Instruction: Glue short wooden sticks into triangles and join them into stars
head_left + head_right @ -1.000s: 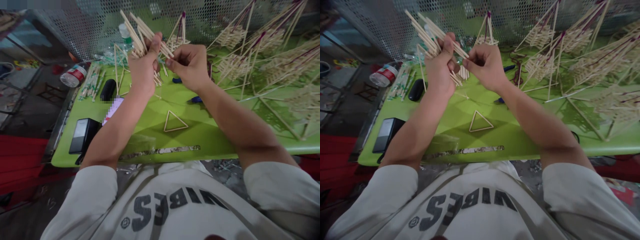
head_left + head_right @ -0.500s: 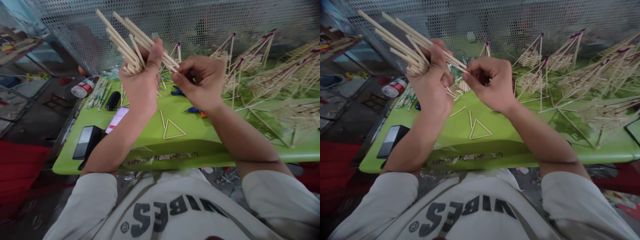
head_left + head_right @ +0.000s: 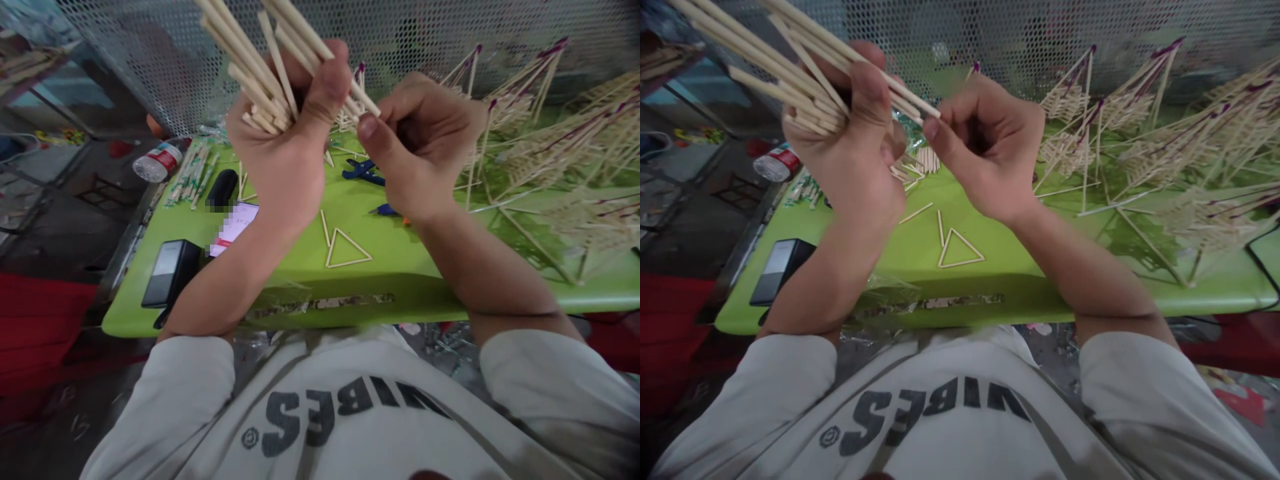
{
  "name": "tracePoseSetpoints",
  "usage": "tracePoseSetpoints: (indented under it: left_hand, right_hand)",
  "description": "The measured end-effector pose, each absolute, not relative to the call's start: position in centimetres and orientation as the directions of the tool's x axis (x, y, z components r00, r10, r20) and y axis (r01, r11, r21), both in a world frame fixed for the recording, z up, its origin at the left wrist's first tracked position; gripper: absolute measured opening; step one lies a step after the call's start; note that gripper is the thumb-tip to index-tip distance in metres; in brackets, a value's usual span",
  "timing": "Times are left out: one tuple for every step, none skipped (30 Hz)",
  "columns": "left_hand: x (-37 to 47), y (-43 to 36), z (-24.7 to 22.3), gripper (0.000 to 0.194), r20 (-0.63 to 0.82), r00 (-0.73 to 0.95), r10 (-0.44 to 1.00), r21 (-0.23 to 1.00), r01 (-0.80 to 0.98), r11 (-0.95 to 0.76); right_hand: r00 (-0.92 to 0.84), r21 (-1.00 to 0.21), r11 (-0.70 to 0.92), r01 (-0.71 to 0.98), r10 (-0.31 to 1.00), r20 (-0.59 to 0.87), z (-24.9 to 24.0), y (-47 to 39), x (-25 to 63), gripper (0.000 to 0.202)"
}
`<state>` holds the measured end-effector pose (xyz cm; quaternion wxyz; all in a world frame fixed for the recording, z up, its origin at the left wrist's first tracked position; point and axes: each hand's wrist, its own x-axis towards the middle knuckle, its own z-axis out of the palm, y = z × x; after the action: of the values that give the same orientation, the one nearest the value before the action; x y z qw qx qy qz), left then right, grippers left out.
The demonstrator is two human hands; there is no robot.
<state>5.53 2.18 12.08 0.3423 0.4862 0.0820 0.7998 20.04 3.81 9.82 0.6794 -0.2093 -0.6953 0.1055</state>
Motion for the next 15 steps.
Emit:
tracePoseSetpoints:
  left_hand:
    - [5.5,2.2,12.1,0.015,0.723,-0.306,0.620,0.450,-0.472,-0.758]
    - [5.3,2.2,12.2,0.013,0.726,-0.299,0.619,0.453,-0.469,-0.758]
    - [5.1,2.1,12.4,0.013,0.739,-0.282,0.613,0.456,-0.461,-0.761]
    - [4.9,1.9,12.6,0.013,0.750,-0.267,0.604,0.458,-0.449,-0.767]
    - [4.7,1.6,13.0,0.017,0.757,-0.221,0.615,0.490,-0.432,-0.757]
    - [4.5,1.4,13.5,0.020,0.771,-0.224,0.597,0.476,-0.421,-0.773]
    - [4.3,1.1,14.0,0.022,0.719,-0.265,0.643,0.523,-0.404,-0.751]
    - [4.1,1.0,14.5,0.031,0.686,-0.229,0.691,0.581,-0.399,-0.709]
    - [3.8,1.0,14.9,0.038,0.692,-0.259,0.674,0.557,-0.403,-0.726]
    - [3.5,1.4,15.2,0.042,0.687,-0.273,0.674,0.556,-0.400,-0.729]
    - [3.0,2.0,15.3,0.045,0.664,-0.255,0.703,0.595,-0.390,-0.703]
    - [2.5,2.9,15.2,0.046,0.624,-0.227,0.748,0.652,-0.376,-0.658]
    - [1.7,4.1,14.8,0.043,0.571,-0.142,0.809,0.739,-0.340,-0.581]
    - [0.9,5.6,14.2,0.043,0.527,-0.058,0.848,0.798,-0.310,-0.517]
    - [0.0,7.1,13.4,0.042,0.475,0.052,0.879,0.855,-0.265,-0.446]
  right_hand:
    - [0.012,-0.456,0.882,0.116,0.458,0.889,10.0,3.9,19.9,0.062]
    - [0.014,-0.498,0.862,0.089,0.499,0.866,10.1,4.0,19.9,0.065]
    - [0.015,-0.559,0.827,0.064,0.559,0.829,10.3,4.1,19.8,0.066]
    - [0.017,-0.628,0.777,0.047,0.628,0.778,10.4,4.3,19.8,0.063]
    - [0.010,-0.692,0.721,0.039,0.692,0.722,10.6,4.6,19.9,0.057]
    - [0.005,-0.735,0.677,0.037,0.735,0.678,10.6,4.9,20.1,0.049]
    - [0.005,-0.755,0.654,0.042,0.756,0.655,10.6,5.4,20.3,0.042]
    - [0.008,-0.758,0.650,0.057,0.759,0.651,10.4,6.0,20.7,0.038]
    - [0.005,-0.752,0.654,0.088,0.754,0.657,10.0,6.7,21.1,0.038]
    - [-0.013,-0.744,0.654,0.138,0.752,0.659,9.5,7.5,21.5,0.041]
    - [-0.053,-0.734,0.646,0.208,0.757,0.651,8.8,8.4,21.9,0.046]
    - [-0.113,-0.716,0.630,0.301,0.769,0.630,8.0,9.3,22.2,0.052]
    - [-0.195,-0.680,0.607,0.412,0.787,0.585,7.2,10.1,22.5,0.058]
    - [-0.277,-0.621,0.581,0.526,0.808,0.521,6.4,10.8,22.8,0.060]
    - [-0.358,-0.539,0.564,0.625,0.822,0.444,5.6,11.4,22.9,0.059]
